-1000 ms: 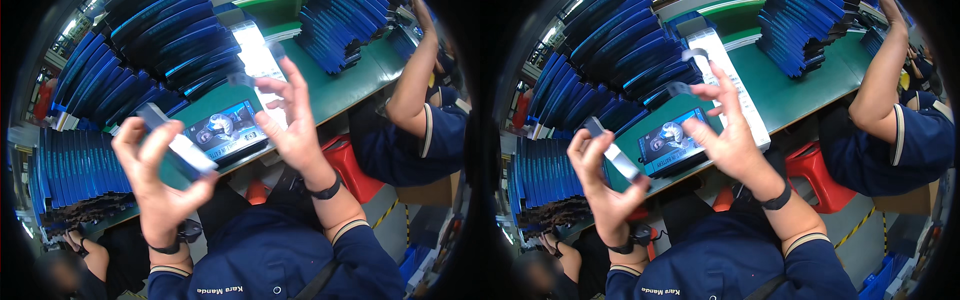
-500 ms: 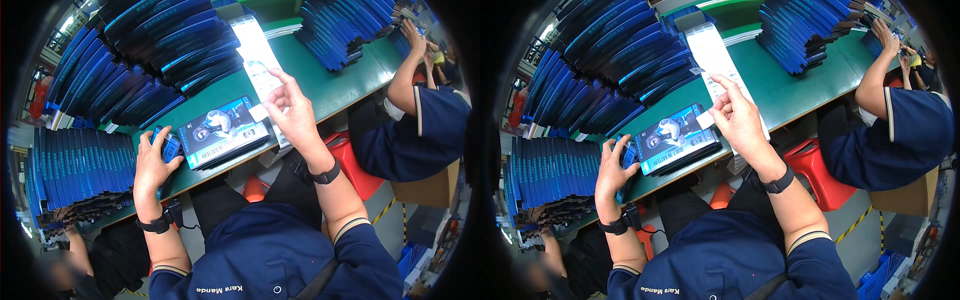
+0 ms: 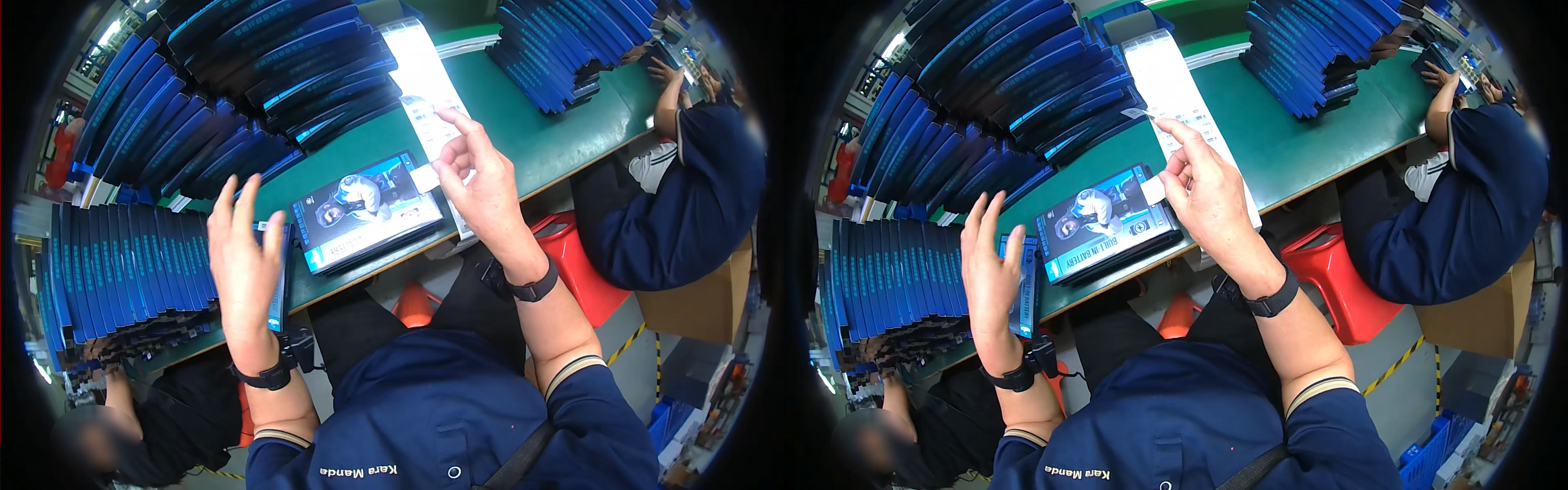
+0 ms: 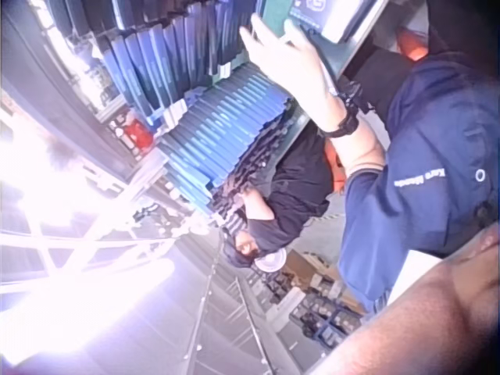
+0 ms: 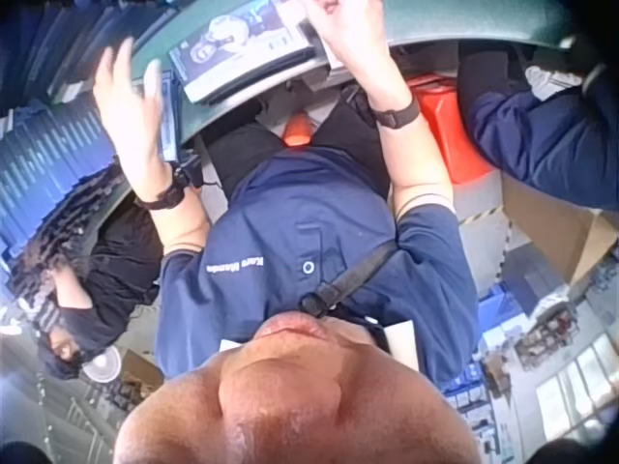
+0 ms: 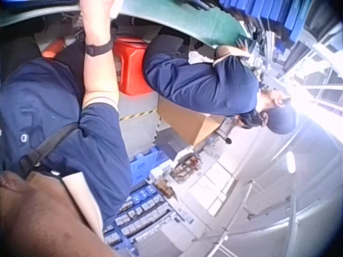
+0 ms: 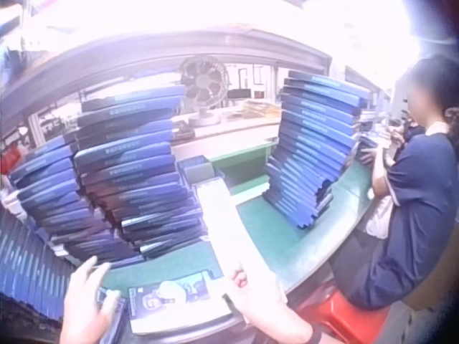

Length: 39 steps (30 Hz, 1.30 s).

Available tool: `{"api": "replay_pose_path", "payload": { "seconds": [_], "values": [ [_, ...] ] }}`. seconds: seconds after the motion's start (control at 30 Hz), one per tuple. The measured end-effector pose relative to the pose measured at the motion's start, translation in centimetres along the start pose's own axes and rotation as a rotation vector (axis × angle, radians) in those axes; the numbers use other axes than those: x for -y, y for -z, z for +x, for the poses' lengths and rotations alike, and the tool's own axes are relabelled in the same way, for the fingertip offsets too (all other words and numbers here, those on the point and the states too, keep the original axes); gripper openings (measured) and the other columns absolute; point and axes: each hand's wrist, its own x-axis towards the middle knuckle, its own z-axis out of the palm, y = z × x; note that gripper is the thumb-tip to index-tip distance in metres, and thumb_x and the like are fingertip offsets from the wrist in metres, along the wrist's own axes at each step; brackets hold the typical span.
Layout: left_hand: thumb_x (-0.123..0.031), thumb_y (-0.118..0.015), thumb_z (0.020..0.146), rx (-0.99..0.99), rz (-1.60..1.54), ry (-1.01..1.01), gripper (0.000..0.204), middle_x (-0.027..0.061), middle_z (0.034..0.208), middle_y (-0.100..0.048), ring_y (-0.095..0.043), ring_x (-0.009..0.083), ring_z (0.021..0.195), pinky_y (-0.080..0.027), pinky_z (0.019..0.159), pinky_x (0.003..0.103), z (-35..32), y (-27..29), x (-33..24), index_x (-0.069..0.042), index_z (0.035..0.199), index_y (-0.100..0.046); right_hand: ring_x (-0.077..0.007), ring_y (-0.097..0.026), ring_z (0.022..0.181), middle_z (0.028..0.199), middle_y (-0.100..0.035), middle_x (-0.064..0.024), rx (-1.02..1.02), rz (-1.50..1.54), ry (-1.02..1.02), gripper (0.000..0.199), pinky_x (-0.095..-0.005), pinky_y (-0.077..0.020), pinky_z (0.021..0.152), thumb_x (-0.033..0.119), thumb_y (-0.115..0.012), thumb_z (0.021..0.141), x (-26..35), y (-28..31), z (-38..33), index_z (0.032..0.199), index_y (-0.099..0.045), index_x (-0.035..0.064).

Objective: Apply adhesive security labels to product boxes and stack them into neat bundles on an assembly line shelf.

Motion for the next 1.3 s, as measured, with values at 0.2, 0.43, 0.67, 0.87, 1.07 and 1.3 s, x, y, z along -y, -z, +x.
{"api": "replay_pose_path", "payload": {
  "seconds": [0.2,0.43,0.67,0.87,1.07,1.3],
  "values": [
    [-0.027,-0.087,0.068,0.208,-0.201,-0.413,0.069,0.0206,0.150,-0.042,-0.043,0.0396,0.135,-0.035,0.112,0.048,0.7,-1.4,-6.5,-0.018,0.131,-0.063,-0.0121,-0.059,0.063,0.079,-0.060,-0.0049,0.018,-0.004,0.001,0.062,-0.0275,-0.0508,0.061,-0.008,-0.067,0.080,0.2,-0.2,0.0,0.137,-0.053,0.0140],
    [-0.024,-0.086,0.065,0.345,-0.330,-0.406,0.061,0.0213,0.144,-0.045,-0.044,0.0408,0.130,-0.030,0.111,0.052,1.1,-4.4,-7.1,-0.026,0.123,-0.070,-0.0151,-0.060,0.063,0.082,-0.061,-0.0071,0.045,-0.044,-0.021,0.064,-0.0305,-0.0519,0.062,-0.004,-0.070,0.082,-0.5,0.1,-0.2,0.140,-0.050,0.0140],
    [-0.021,-0.089,0.058,0.186,-0.299,-0.439,0.060,0.0188,0.145,-0.044,-0.042,0.0383,0.132,-0.031,0.110,0.050,-0.6,-3.0,-7.5,-0.031,0.115,-0.075,-0.0090,-0.054,0.068,0.088,-0.058,-0.0051,0.004,0.216,-0.134,0.082,-0.0249,-0.0471,0.065,0.043,-0.073,0.089,-0.4,0.9,-0.7,0.151,-0.033,0.0065],
    [-0.025,-0.088,0.062,0.170,-0.336,-0.414,0.051,0.0212,0.146,-0.042,-0.039,0.0401,0.132,-0.027,0.110,0.051,-2.1,-1.5,-8.3,-0.031,0.112,-0.076,-0.0066,-0.055,0.071,0.083,-0.058,-0.0027,0.072,0.658,-0.234,0.058,-0.0207,-0.0451,0.067,0.017,-0.064,0.097,1.1,-0.3,-1.3,0.147,-0.036,0.0075],
    [-0.034,-0.091,0.064,-0.001,-0.646,-0.419,0.067,0.0255,0.147,-0.033,-0.038,0.0417,0.134,-0.035,0.109,0.050,-4.1,-2.4,-8.0,-0.020,0.125,-0.066,-0.0152,-0.063,0.103,0.122,-0.059,-0.0125,0.249,1.417,-0.577,0.059,-0.0321,-0.0560,0.088,0.018,-0.054,0.103,4.5,-1.3,-2.9,0.154,-0.024,0.0157],
    [-0.022,-0.092,0.051,0.073,-0.422,-0.372,0.082,0.0200,0.131,-0.040,-0.046,0.0375,0.122,-0.043,0.099,0.046,-3.5,2.2,-8.2,-0.017,0.126,-0.060,-0.0088,-0.059,0.094,0.114,-0.051,-0.0067,0.354,0.982,-0.362,0.085,-0.0256,-0.0506,0.082,0.013,-0.070,0.093,3.7,-2.0,-3.0,0.158,-0.016,0.0151]
  ]
}}
